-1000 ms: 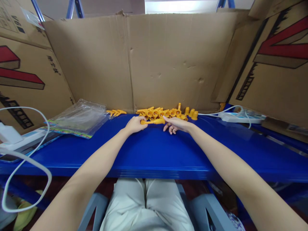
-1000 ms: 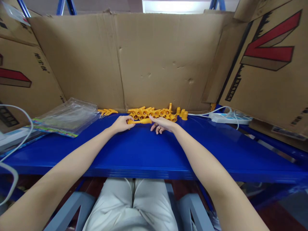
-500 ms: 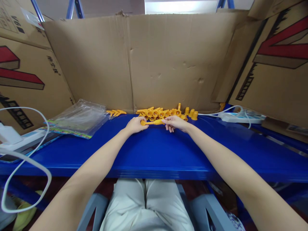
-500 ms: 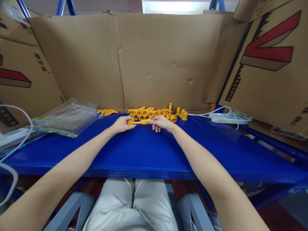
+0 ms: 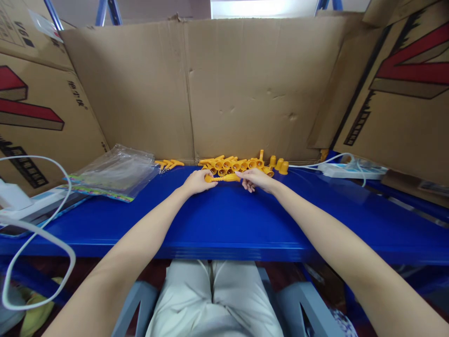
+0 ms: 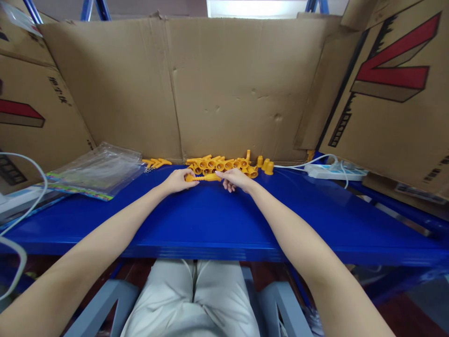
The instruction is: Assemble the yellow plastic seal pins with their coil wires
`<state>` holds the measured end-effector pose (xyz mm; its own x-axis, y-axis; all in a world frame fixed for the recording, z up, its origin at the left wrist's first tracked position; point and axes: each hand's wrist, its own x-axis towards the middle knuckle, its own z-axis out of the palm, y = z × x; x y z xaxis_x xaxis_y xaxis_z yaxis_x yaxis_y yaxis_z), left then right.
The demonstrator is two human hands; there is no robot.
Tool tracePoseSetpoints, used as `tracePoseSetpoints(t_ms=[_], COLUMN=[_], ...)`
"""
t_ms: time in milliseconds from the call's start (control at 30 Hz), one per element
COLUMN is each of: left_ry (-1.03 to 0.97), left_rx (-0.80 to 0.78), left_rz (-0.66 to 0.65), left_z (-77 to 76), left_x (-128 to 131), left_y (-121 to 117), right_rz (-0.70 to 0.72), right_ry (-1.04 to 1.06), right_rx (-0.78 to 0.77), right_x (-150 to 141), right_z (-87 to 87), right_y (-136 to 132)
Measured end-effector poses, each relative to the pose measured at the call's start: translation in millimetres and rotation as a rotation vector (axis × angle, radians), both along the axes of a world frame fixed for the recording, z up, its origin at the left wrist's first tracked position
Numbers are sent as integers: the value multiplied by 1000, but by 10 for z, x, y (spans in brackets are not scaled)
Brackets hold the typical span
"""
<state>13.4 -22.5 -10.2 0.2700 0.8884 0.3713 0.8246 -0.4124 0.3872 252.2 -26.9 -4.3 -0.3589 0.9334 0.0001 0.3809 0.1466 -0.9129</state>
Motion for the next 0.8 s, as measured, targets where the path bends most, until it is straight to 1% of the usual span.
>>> tracePoseSetpoints(t_ms=[233, 333, 400, 433, 533, 600, 633, 733, 800], left_ry=[-42, -49, -47, -46, -46, -54, -61, -87, -105], left_rx=[-15, -32, -44, -48, -65, -75, -80, -97, -109], left_rz=[-22, -20, -19, -19, -15, -11, -10, -24, -43], left_z=[14, 30, 39, 43, 52, 56, 56, 54, 51], left_x=[1, 4, 8, 10, 18, 23, 24, 20, 10], left_y=[-18, -26, -30, -32, -38, -41, -42, -39, -34], right_rz=[-28, -10, -15, -34, -69, -23, 18, 101, 127], right_ry=[11, -62, -160, -211, -357, -473, -541, -704, -776], right_rx=[-23, 13, 125, 224, 620, 840, 912, 1019, 1013], right_x=[-22, -17, -16, -18, -33, -49, -60, -98, -128], right_z=[-3, -24, -37, -40, -28, -7, 5, 33, 47], right_y=[1, 36, 60, 67, 56, 32, 18, -13, -27])
